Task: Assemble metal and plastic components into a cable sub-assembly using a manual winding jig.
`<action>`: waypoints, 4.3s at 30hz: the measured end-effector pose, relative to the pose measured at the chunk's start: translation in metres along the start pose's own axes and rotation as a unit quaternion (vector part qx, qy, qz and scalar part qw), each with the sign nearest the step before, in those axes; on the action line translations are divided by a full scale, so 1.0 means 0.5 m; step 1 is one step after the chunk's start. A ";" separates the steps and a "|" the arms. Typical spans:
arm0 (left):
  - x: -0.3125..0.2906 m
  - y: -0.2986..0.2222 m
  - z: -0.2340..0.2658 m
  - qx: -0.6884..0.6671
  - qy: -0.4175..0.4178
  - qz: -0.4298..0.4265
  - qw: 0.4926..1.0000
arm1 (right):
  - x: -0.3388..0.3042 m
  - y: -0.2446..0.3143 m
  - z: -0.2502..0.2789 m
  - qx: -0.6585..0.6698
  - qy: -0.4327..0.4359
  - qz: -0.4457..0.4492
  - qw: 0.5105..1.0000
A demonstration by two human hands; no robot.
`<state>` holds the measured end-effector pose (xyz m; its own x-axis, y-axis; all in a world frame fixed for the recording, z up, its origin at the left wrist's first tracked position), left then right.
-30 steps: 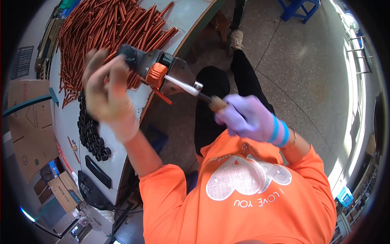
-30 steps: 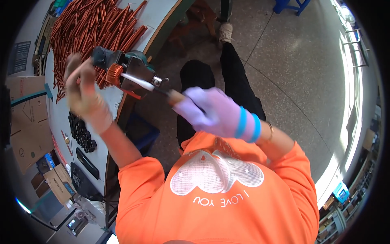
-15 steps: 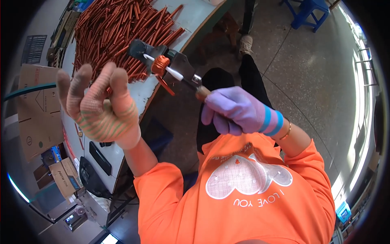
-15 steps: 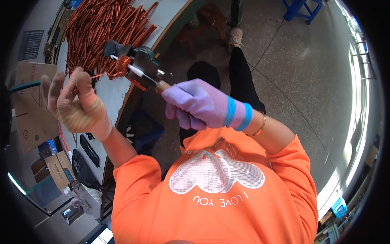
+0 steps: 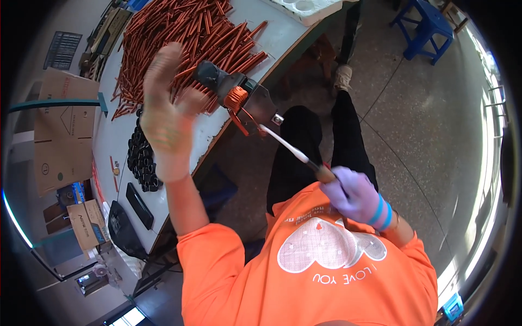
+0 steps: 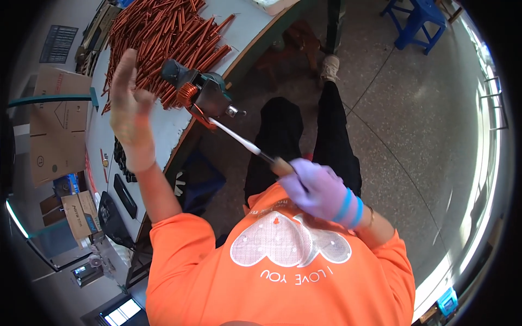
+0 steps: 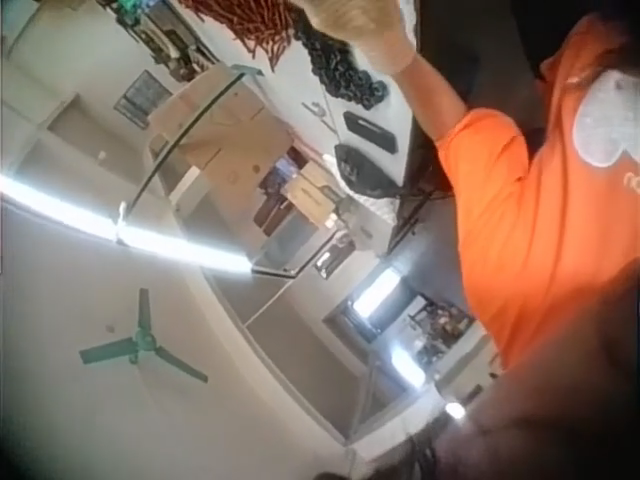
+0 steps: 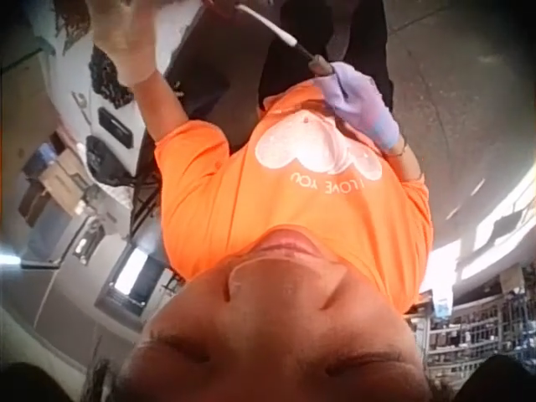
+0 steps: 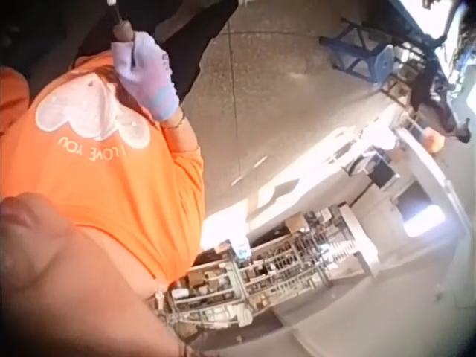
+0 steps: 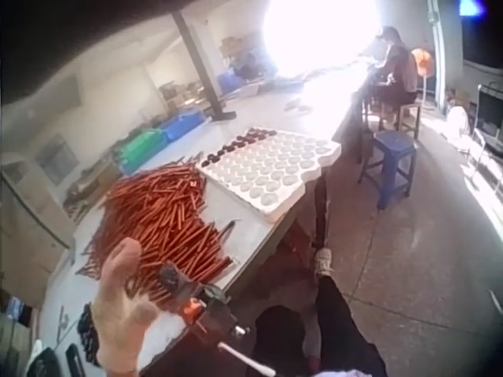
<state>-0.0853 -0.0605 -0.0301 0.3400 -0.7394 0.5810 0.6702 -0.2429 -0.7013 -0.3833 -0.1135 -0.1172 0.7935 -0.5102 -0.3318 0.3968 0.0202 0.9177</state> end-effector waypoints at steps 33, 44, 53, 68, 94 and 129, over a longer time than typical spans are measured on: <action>-0.066 0.067 -0.005 0.102 -0.052 -0.116 0.987 | 0.057 0.083 -0.058 0.280 0.162 -0.177 0.930; -0.024 -0.024 -0.042 0.149 0.026 -0.159 0.975 | -0.067 -0.027 -0.019 -0.063 -0.075 0.038 0.994; -0.072 -0.044 -0.022 0.318 -0.001 -0.264 0.911 | -0.053 0.018 -0.022 0.098 -0.009 -0.076 0.992; -0.029 0.041 0.007 0.040 0.006 -0.027 0.999 | -0.006 0.017 -0.015 -0.247 -0.050 0.153 0.956; -0.019 -0.074 -0.068 0.334 0.033 -0.116 0.935 | 0.091 -0.055 0.033 0.131 0.145 -0.176 0.965; -0.157 -0.053 -0.006 -0.110 -0.151 0.158 0.970 | 0.036 -0.061 -0.036 0.375 0.119 -0.195 0.898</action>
<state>-0.1319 0.0023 -0.0584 0.7055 -0.5891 0.3940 0.3552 -0.1871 -0.9159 -0.3729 -0.1081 -0.1552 0.7728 -0.1525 -0.6160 0.3141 -0.7515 0.5802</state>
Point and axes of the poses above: each hand's wrist, its own x-axis towards the middle knuckle, its own z-axis out of the back of the hand, y = z × x, the point moved 2 cm from there along x, towards the middle knuckle, and after that the axes turned 3 degrees about -z, right-handed, at the moved point
